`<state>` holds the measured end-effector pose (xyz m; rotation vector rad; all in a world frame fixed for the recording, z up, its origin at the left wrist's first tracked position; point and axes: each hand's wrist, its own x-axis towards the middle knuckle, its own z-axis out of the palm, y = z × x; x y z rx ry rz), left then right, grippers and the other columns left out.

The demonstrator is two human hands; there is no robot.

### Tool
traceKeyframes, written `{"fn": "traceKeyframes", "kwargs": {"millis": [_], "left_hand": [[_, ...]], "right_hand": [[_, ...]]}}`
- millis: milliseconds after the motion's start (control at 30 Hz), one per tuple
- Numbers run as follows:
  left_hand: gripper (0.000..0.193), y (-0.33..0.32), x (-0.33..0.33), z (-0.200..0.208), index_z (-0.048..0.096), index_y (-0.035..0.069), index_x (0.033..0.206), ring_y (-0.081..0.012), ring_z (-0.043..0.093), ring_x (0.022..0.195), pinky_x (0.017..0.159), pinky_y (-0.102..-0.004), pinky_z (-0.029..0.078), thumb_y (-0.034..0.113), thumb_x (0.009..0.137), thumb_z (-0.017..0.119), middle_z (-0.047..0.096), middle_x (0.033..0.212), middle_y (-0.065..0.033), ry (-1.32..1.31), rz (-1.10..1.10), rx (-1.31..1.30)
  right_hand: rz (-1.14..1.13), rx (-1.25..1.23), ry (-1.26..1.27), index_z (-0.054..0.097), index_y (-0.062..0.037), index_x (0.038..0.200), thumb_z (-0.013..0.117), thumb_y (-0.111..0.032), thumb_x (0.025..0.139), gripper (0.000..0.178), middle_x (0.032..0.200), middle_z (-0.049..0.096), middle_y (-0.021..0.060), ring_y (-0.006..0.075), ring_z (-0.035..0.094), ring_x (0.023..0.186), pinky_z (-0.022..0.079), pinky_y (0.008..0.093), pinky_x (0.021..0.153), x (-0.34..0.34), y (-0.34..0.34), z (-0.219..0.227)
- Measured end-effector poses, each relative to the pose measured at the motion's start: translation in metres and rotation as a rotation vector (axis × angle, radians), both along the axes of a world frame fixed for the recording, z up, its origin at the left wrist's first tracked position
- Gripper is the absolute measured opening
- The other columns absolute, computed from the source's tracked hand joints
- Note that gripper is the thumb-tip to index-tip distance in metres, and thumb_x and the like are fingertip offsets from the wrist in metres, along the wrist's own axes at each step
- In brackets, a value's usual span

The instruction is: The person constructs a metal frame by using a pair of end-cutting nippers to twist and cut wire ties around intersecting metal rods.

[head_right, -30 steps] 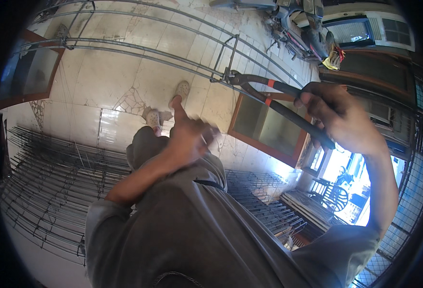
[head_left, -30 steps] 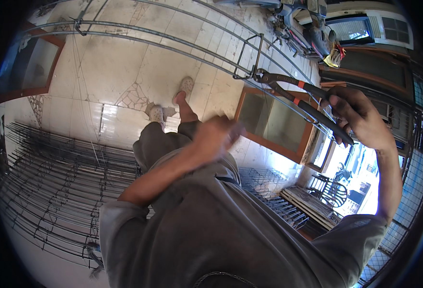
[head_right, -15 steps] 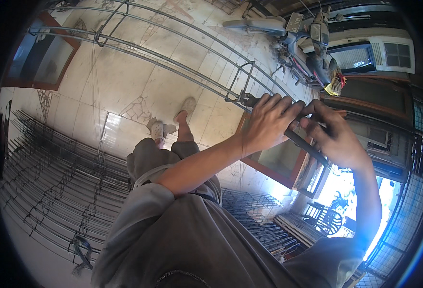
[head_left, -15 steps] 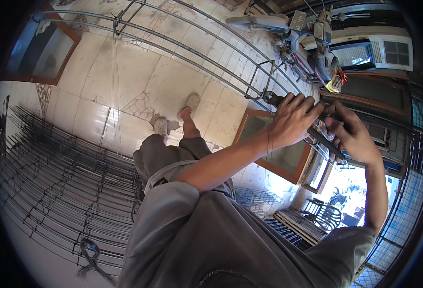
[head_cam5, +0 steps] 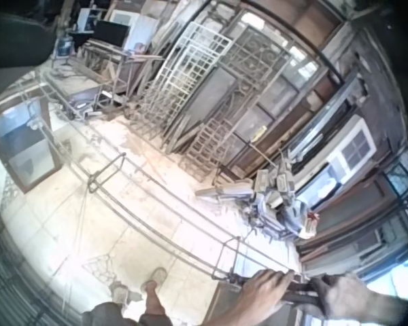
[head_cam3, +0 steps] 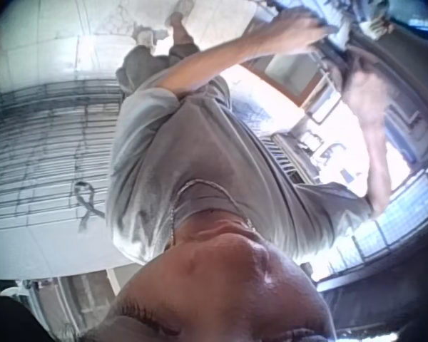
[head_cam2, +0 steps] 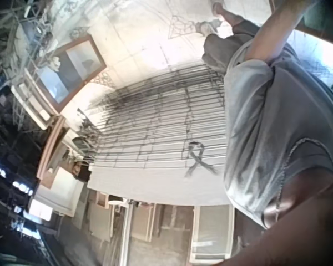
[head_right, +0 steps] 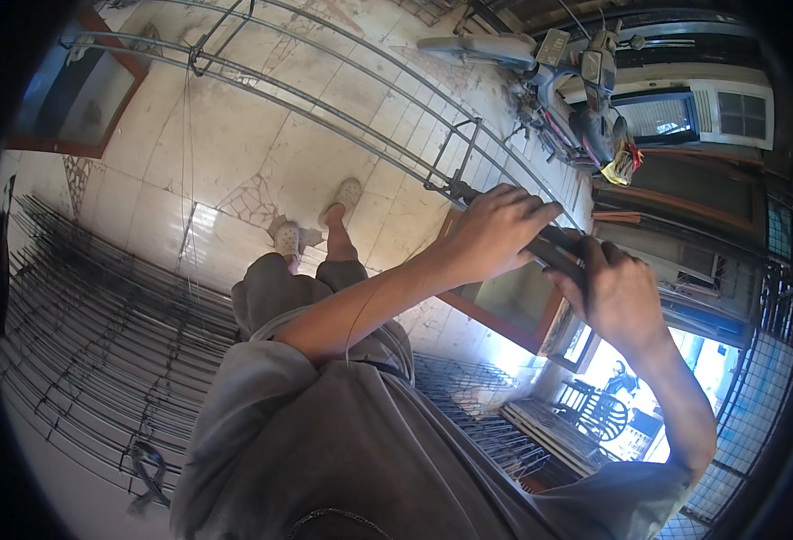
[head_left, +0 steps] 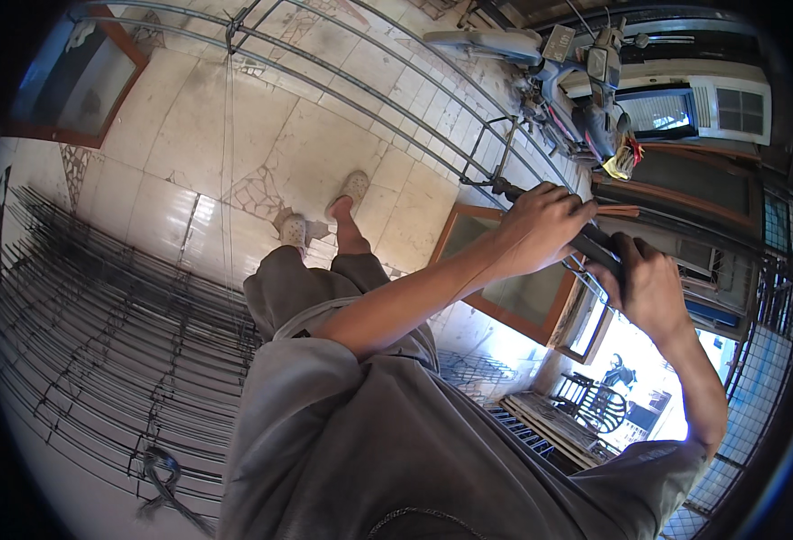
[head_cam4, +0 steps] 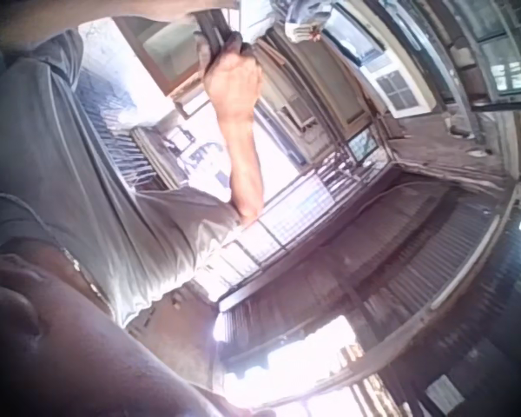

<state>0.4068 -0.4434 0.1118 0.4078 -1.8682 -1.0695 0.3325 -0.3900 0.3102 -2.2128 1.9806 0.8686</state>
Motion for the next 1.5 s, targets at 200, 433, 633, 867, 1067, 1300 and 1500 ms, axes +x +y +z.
{"fn": "traceKeyframes", "kwargs": {"millis": [200, 433, 633, 867, 1067, 1300, 1500], "left_hand": [[0.055, 0.018, -0.003, 0.005, 0.055, 0.007, 0.117, -0.0266, 0.058, 0.096, 0.085, -0.0377, 0.043, 0.026, 0.07, 0.078, 0.059, 0.103, -0.01, 0.029, 0.31, -0.235], [0.059, 0.015, -0.006, 0.0, 0.058, 0.006, 0.113, -0.0238, 0.059, 0.09, 0.084, -0.0374, 0.044, 0.02, 0.061, 0.082, 0.059, 0.1, -0.0091, 0.009, 0.293, -0.208], [0.073, -0.003, 0.008, 0.012, 0.054, 0.0, 0.12, -0.0271, 0.063, 0.096, 0.087, -0.0374, 0.047, 0.022, 0.058, 0.086, 0.062, 0.101, -0.0122, -0.007, 0.142, -0.141], [0.078, -0.012, 0.013, 0.011, 0.05, -0.003, 0.124, -0.0314, 0.063, 0.098, 0.09, -0.0397, 0.047, 0.019, 0.058, 0.086, 0.063, 0.1, -0.0164, -0.007, 0.012, -0.122], [0.08, -0.02, 0.017, 0.01, 0.048, -0.004, 0.124, -0.0333, 0.062, 0.098, 0.091, -0.0417, 0.046, 0.019, 0.058, 0.086, 0.062, 0.102, -0.0181, 0.083, -0.048, -0.041], [0.071, -0.003, 0.007, 0.005, 0.048, -0.001, 0.127, -0.0353, 0.056, 0.111, 0.097, -0.0447, 0.042, 0.018, 0.067, 0.081, 0.054, 0.121, -0.019, 0.107, 0.103, -0.071], [0.052, 0.023, -0.016, 0.002, 0.054, 0.0, 0.121, -0.0302, 0.057, 0.107, 0.093, -0.044, 0.041, 0.013, 0.073, 0.071, 0.057, 0.114, -0.0179, 0.008, 0.369, -0.181]], "right_hand": [[-0.638, 0.157, -0.31, 0.062, 0.0035, 0.075, 0.043, -0.052, 0.099, 0.063, 0.049, 0.054, 0.0115, 0.0206, 0.059, 0.051, 0.044, 0.0353, 0.052, -0.005, -0.014, 0.012], [0.272, -0.129, 0.334, 0.045, -0.0065, 0.139, 0.067, -0.047, 0.082, 0.073, 0.114, 0.061, 0.0138, 0.0272, 0.062, 0.092, 0.05, 0.0423, 0.085, 0.023, 0.016, 0.008], [0.595, -0.227, 0.556, 0.046, -0.0075, 0.14, 0.066, -0.046, 0.082, 0.072, 0.117, 0.058, 0.0111, 0.0266, 0.059, 0.098, 0.052, 0.0386, 0.084, -0.004, 0.019, -0.013], [0.648, -0.194, 0.647, 0.047, -0.0044, 0.139, 0.065, -0.05, 0.083, 0.074, 0.112, 0.06, 0.0108, 0.0262, 0.061, 0.096, 0.052, 0.042, 0.083, 0.003, 0.013, -0.01], [0.659, -0.342, 0.645, 0.051, -0.0068, 0.137, 0.067, -0.05, 0.081, 0.073, 0.114, 0.062, 0.0097, 0.0253, 0.061, 0.098, 0.051, 0.0444, 0.086, 0.014, 0.01, -0.012], [0.094, -0.02, 0.199, 0.062, -0.0018, 0.117, 0.062, -0.042, 0.09, 0.048, 0.102, 0.063, 0.0183, 0.0265, 0.065, 0.088, 0.053, 0.0423, 0.074, 0.008, -0.007, -0.004], [-1.001, 0.275, -0.411, 0.061, 0.0017, 0.09, 0.049, -0.047, 0.098, 0.051, 0.058, 0.058, 0.0078, 0.0123, 0.056, 0.046, 0.045, 0.0245, 0.044, -0.01, -0.038, 0.009]]}}
